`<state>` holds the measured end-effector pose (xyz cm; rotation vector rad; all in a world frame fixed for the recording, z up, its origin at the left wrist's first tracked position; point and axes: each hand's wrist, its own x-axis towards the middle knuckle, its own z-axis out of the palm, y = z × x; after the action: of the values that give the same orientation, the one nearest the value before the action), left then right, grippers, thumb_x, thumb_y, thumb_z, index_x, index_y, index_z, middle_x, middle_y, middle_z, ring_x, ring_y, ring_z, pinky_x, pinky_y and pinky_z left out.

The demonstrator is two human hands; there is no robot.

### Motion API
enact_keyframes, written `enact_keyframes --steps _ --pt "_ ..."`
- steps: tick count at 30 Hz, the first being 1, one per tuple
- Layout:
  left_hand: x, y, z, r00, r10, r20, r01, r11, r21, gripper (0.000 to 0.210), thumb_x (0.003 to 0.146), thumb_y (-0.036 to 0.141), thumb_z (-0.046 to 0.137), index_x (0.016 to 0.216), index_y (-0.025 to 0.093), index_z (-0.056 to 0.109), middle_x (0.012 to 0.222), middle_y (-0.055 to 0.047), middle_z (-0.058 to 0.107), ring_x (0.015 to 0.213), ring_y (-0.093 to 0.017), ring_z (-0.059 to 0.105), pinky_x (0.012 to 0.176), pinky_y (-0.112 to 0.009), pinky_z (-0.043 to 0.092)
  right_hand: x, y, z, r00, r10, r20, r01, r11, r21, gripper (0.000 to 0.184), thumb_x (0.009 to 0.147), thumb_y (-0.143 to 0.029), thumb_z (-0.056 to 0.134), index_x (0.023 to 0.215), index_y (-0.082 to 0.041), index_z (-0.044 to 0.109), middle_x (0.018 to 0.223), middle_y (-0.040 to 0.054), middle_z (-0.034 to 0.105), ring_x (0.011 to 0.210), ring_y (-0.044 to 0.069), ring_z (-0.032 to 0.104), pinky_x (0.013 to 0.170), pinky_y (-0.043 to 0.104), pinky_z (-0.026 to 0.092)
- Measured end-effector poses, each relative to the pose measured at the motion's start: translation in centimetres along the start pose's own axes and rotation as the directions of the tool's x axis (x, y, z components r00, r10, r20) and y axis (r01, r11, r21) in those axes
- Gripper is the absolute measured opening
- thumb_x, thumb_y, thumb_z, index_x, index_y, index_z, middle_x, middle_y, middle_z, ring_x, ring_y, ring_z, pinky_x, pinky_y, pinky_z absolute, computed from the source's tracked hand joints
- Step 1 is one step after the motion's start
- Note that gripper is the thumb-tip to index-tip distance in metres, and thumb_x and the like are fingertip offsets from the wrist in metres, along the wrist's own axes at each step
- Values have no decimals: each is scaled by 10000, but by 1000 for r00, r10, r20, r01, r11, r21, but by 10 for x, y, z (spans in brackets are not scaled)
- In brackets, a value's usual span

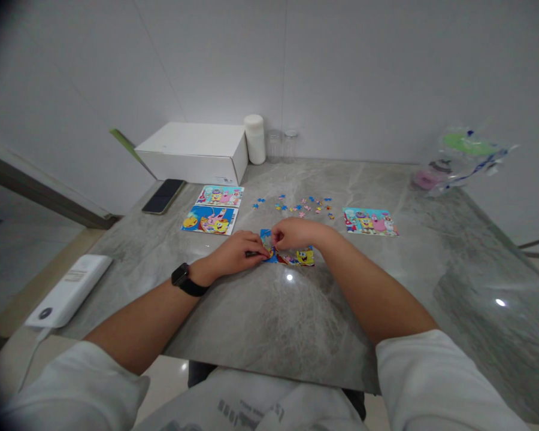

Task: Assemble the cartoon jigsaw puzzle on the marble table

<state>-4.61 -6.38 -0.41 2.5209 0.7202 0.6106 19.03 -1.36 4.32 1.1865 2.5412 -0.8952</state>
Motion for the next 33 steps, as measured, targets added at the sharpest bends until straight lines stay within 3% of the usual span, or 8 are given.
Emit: enact_keyframes --steps 14,33 --pt "-1 0 1 999 14 33 -14 1000 4 157 986 297 696 1004 256 846 950 -50 775 876 -176 703 824 -311 493 -1 -2 0 995 82 49 -81 996 -30 152 815 -281 712 904 -232 826 862 25 813 758 192 710 643 269 430" --pt "0 2 1 999 -6 39 7 999 -32 142 975 279 701 1001 251 838 978 -53 776 905 -181 711 837 -311 512 4 -6 8 992 129 -1 -128 982 -142 168 809 -295 697 879 -249 843 873 58 816 805 231 721 654 297 425"
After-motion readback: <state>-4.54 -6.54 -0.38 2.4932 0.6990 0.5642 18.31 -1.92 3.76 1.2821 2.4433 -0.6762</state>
